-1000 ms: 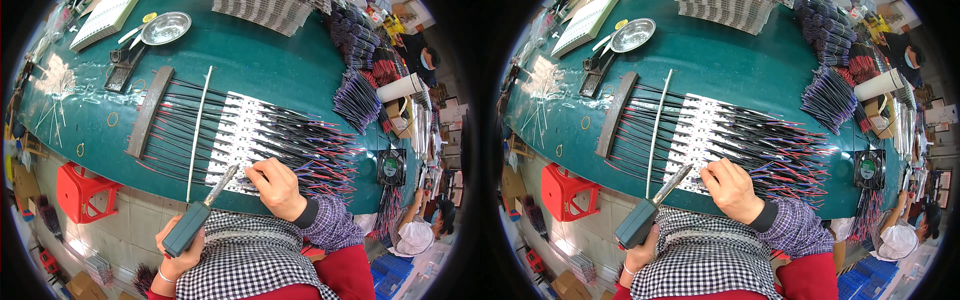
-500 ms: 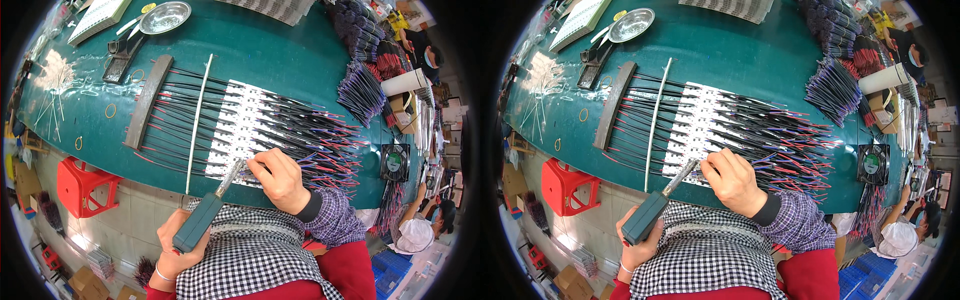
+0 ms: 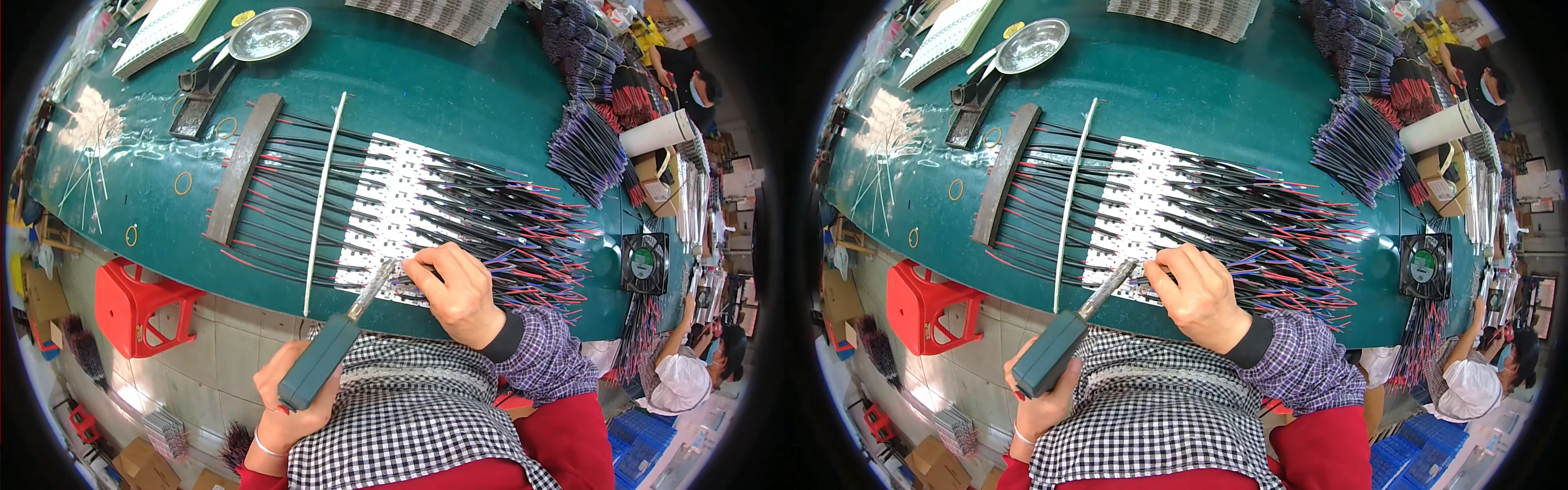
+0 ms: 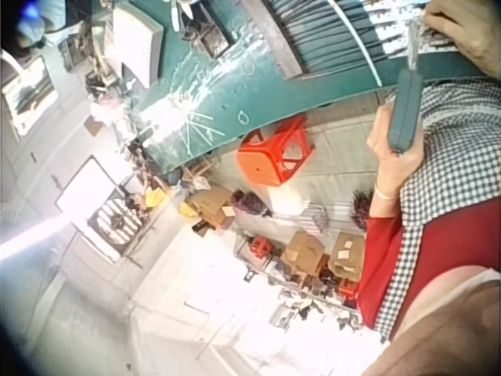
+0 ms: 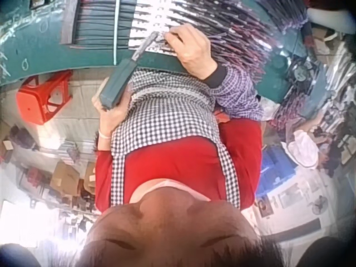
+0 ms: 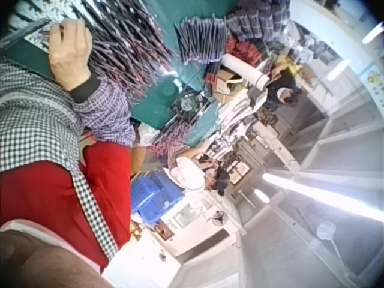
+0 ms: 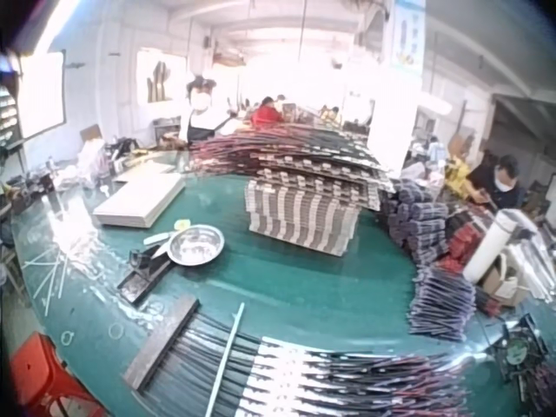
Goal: The person uses a handheld heating tool to bond wires onto circuit strips while holding them in place by hand, then aligns and arranges the wires across the strips using a stick and hands.
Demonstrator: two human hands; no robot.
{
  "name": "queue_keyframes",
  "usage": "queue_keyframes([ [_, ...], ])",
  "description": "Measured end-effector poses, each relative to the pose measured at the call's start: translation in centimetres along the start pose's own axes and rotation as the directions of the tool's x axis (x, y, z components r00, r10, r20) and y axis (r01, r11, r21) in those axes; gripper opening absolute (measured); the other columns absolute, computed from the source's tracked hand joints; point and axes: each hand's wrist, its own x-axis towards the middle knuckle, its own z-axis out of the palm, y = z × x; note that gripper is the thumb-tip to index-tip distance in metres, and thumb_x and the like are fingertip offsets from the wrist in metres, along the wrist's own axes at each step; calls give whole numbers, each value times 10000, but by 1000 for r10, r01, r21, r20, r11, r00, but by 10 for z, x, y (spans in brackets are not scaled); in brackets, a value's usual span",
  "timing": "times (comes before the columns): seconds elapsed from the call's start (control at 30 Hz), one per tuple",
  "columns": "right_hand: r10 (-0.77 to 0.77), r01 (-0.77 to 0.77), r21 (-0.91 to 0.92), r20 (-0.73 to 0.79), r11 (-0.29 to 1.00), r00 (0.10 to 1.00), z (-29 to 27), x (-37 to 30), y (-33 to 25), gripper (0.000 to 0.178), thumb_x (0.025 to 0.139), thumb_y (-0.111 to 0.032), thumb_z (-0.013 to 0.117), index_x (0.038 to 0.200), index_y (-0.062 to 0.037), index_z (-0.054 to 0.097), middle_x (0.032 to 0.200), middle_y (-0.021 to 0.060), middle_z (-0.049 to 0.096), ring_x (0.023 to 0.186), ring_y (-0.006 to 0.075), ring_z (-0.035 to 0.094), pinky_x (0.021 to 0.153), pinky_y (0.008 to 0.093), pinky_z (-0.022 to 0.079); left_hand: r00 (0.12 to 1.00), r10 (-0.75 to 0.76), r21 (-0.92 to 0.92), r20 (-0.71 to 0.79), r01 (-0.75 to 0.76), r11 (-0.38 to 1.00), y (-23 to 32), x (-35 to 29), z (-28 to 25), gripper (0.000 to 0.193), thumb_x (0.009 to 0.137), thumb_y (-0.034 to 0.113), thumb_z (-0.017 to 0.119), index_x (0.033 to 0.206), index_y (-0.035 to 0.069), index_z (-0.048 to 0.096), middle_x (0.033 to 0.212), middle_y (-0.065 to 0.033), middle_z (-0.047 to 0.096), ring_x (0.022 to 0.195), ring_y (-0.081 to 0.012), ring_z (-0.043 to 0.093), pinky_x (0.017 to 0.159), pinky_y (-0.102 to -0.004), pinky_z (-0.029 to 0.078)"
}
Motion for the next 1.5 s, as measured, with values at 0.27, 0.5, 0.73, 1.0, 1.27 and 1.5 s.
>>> queue_keyframes([
  [0.27, -35, 34, -23, -12, 999, 999, -1, 2, -1, 275, 703, -61, 676, 972, 0, 683, 915, 74, 610, 793, 215, 621, 643, 316, 506, 994, -88, -28, 62, 89, 996, 2, 1, -4, 149, 737, -25, 769, 866, -32, 693, 822, -128, 685, 679, -242, 670, 632, -311, 528],
  [0.5, -19, 19, -5, 10, 1000, 1000, -3, 4, 1, 263, 698, -64, 671, 954, -3, 679, 897, 72, 597, 783, 212, 611, 637, 313, 508, 997, -49, -20, 64, 51, 999, 1, 9, -8, 124, 740, -31, 742, 855, -30, 695, 773, -113, 653, 634, -239, 633, 599, -308, 501],
  [0.73, -41, 41, 3, 36, 999, 998, -3, 6, 3, 256, 701, -59, 673, 951, -5, 673, 894, 74, 591, 766, 214, 601, 624, 319, 504, 1000, -4, 38, 27, 3, 999, -1, 3, -7, 136, 733, -30, 753, 859, -23, 703, 768, -109, 647, 625, -242, 629, 584, -318, 502],
  [1.0, -47, 46, 15, 25, 999, 999, -4, 5, 4, 260, 708, -70, 669, 958, -2, 674, 899, 78, 592, 773, 214, 602, 624, 313, 497, 998, 4, 58, 70, -8, 998, 1, 7, -6, 136, 721, -23, 759, 844, -22, 702, 752, -111, 642, 620, -249, 629, 575, -322, 501],
  [1.27, -62, 62, -4, 28, 998, 998, -3, 6, 3, 260, 710, -71, 665, 959, 2, 677, 897, 72, 593, 776, 211, 600, 620, 311, 490, 998, -30, 71, 57, 26, 997, -11, -8, -9, 148, 707, -15, 760, 842, -31, 702, 751, -121, 642, 615, -262, 625, 573, -331, 503],
  [1.5, -60, 61, -12, 43, 998, 997, -5, 7, 1, 261, 712, -70, 670, 962, 6, 678, 910, 74, 604, 795, 211, 609, 618, 310, 487, 968, -228, -149, -102, 211, 966, -18, -28, 0, 212, 734, 7, 766, 930, -53, 714, 844, -162, 688, 683, -270, 672, 635, -317, 536],
])
